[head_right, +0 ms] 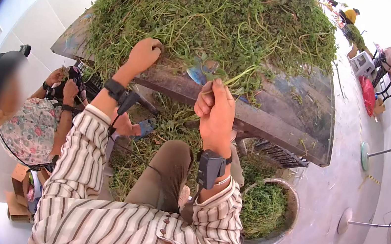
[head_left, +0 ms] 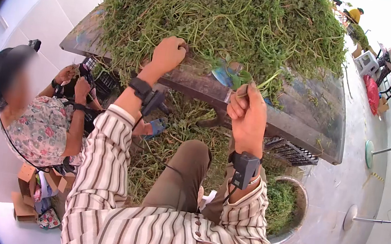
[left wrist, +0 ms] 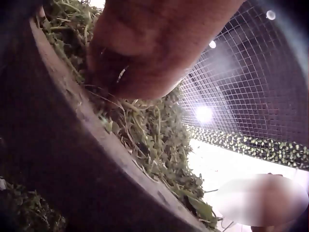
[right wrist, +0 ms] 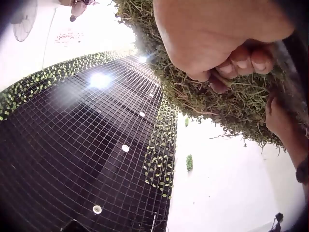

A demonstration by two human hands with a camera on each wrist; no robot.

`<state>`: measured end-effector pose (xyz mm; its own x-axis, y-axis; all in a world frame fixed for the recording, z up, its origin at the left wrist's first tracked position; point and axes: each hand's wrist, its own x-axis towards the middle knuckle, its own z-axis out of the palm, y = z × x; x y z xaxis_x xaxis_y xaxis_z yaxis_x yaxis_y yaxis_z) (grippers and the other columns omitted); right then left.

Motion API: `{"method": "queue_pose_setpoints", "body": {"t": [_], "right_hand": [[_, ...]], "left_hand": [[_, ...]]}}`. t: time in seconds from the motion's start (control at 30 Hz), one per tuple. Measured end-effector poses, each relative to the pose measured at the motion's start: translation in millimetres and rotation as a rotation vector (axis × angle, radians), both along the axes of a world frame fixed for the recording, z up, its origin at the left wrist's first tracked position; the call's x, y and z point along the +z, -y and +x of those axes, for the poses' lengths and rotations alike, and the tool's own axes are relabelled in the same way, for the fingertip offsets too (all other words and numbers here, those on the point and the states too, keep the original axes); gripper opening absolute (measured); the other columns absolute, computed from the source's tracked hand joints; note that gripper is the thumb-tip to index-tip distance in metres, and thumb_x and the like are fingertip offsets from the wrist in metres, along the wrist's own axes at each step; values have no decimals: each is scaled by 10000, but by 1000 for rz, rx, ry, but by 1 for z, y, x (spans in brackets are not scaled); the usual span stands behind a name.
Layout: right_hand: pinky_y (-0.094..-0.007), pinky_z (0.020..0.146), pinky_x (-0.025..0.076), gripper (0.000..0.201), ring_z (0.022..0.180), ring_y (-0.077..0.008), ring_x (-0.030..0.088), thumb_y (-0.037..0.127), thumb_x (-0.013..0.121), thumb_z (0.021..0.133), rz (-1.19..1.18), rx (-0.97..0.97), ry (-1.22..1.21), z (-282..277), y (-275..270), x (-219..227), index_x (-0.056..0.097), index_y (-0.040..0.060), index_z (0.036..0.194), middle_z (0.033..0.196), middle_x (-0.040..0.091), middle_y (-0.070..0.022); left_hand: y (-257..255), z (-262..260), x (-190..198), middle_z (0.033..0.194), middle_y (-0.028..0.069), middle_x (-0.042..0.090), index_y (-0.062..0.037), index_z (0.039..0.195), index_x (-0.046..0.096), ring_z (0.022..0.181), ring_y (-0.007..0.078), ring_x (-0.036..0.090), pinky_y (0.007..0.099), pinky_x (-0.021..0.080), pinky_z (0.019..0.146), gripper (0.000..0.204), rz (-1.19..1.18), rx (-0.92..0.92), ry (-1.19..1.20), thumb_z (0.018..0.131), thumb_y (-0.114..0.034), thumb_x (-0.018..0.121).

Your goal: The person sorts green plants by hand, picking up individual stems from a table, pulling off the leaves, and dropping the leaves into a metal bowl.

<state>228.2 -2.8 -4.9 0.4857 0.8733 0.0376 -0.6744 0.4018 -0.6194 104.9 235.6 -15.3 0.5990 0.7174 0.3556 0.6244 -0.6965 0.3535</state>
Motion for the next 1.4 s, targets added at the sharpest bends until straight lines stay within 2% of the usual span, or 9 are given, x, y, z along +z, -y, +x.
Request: {"method": "queue_pose_setpoints", "body": {"t": [0.17, 0.5, 0.6, 0.67, 0.87, 1.0, 1.03, 1.3, 1.4], "right_hand": [[-217, 423, 254, 256, 465, -55, 295, 236, 471, 928, -22, 9, 10, -2, 1, 2, 506, 63, 742, 556, 327, 54], [-214, 425, 250, 250, 469, -53, 289, 238, 481, 925, -31, 1, 1, -4, 1, 2, 510, 63, 750, 558, 318, 55], [-214, 426, 252, 245, 470, -52, 289, 236, 484, 924, -11, 8, 5, -2, 1, 1, 513, 62, 754, 560, 319, 54], [-214, 427, 254, 244, 470, -52, 290, 234, 485, 924, -2, 4, 6, -2, 2, 1, 514, 62, 755, 560, 321, 54], [-215, 428, 257, 236, 472, -51, 290, 232, 489, 923, -19, -5, 1, -2, 1, 2, 518, 62, 762, 562, 323, 53], [-217, 433, 270, 231, 481, -50, 308, 232, 499, 918, -13, -5, 1, -2, 1, -1, 528, 58, 769, 569, 340, 49], [-218, 436, 279, 229, 486, -51, 322, 232, 501, 917, -17, -15, 6, -1, 1, -1, 534, 56, 774, 576, 361, 46], [-219, 451, 315, 202, 504, -46, 365, 210, 509, 913, -46, -112, 122, -8, 1, 9, 600, 33, 942, 647, 459, 28], [-201, 457, 311, 198, 504, -39, 360, 196, 504, 915, -27, -136, 183, -5, 4, 9, 601, 34, 974, 651, 459, 31]], "left_hand": [[14, 0, 12, 838, 151, 617, -36, 908, 646, 791, 331, 583, 395, 456, 726, 252, -239, 4, 355, 797, -240, 547], [5, 31, 13, 804, 168, 621, 11, 904, 625, 773, 278, 604, 384, 459, 705, 348, -99, 94, 44, 764, -307, 626], [-8, 29, 24, 775, 91, 631, 19, 883, 628, 749, 202, 602, 327, 458, 627, 337, -204, -66, 372, 776, -300, 653], [-11, 27, 53, 763, 36, 626, -17, 930, 635, 729, 124, 601, 249, 450, 573, 273, -765, -100, 658, 797, -254, 663], [5, 26, 115, 785, -9, 619, -29, 977, 623, 606, 72, 554, 220, 474, 559, 193, -815, -421, 1065, 848, -171, 613], [5, 36, 94, 820, 15, 634, -13, 986, 620, 650, 72, 567, 218, 469, 563, 210, -822, -382, 901, 853, -175, 606], [14, 37, 92, 828, 21, 636, -12, 962, 631, 641, 79, 555, 210, 443, 565, 216, -776, -246, 839, 849, -195, 611], [53, 24, 77, 777, -13, 605, -22, 931, 662, 622, 65, 521, 220, 415, 540, 205, -647, -308, 736, 842, -201, 619], [73, 16, 78, 747, 24, 558, 10, 892, 659, 588, 83, 501, 252, 398, 524, 173, -339, -285, 570, 820, -141, 616]]}}
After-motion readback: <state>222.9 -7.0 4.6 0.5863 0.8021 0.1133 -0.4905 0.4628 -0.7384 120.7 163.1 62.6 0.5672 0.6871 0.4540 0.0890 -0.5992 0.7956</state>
